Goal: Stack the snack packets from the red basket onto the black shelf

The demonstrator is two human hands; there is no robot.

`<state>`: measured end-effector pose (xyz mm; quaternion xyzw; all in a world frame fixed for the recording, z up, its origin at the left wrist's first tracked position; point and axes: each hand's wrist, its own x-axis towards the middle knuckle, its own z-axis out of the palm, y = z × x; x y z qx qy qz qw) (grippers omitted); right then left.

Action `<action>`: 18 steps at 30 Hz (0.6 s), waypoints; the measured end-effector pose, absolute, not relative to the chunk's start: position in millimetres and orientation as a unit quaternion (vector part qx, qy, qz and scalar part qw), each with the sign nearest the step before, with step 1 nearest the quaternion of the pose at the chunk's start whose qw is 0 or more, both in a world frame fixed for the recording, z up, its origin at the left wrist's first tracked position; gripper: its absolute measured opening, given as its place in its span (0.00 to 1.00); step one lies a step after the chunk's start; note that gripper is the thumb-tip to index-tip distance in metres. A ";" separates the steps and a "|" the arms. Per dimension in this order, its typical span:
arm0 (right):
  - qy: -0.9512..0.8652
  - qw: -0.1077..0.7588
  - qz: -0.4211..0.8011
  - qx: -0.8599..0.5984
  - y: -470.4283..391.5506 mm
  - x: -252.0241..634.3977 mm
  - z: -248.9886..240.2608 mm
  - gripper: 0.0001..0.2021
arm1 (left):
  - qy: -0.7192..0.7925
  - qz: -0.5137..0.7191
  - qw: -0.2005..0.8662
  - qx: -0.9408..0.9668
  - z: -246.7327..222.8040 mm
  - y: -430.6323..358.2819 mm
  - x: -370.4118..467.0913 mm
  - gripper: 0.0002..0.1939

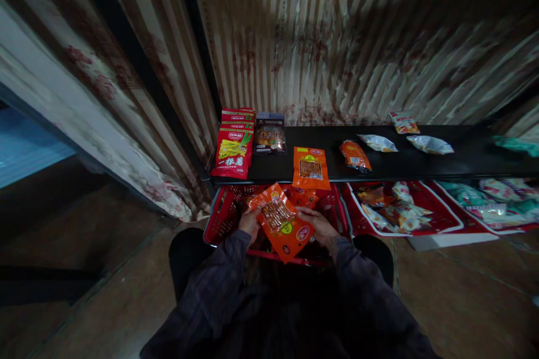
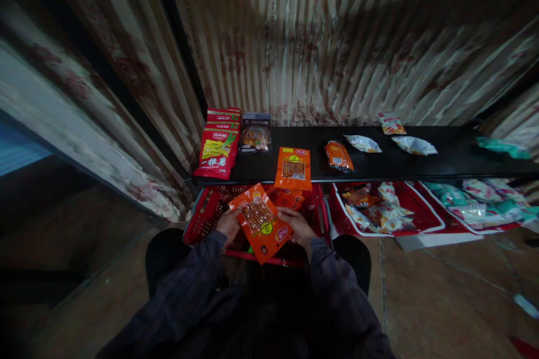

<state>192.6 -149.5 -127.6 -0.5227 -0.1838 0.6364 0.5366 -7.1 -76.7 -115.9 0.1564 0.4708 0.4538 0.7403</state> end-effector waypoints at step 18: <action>-0.200 0.597 0.611 -0.480 -158.2 180.8 -109.6 0.19 | 0.463 0.473 0.741 0.117 -103.7 -80.3 -10.8 0.07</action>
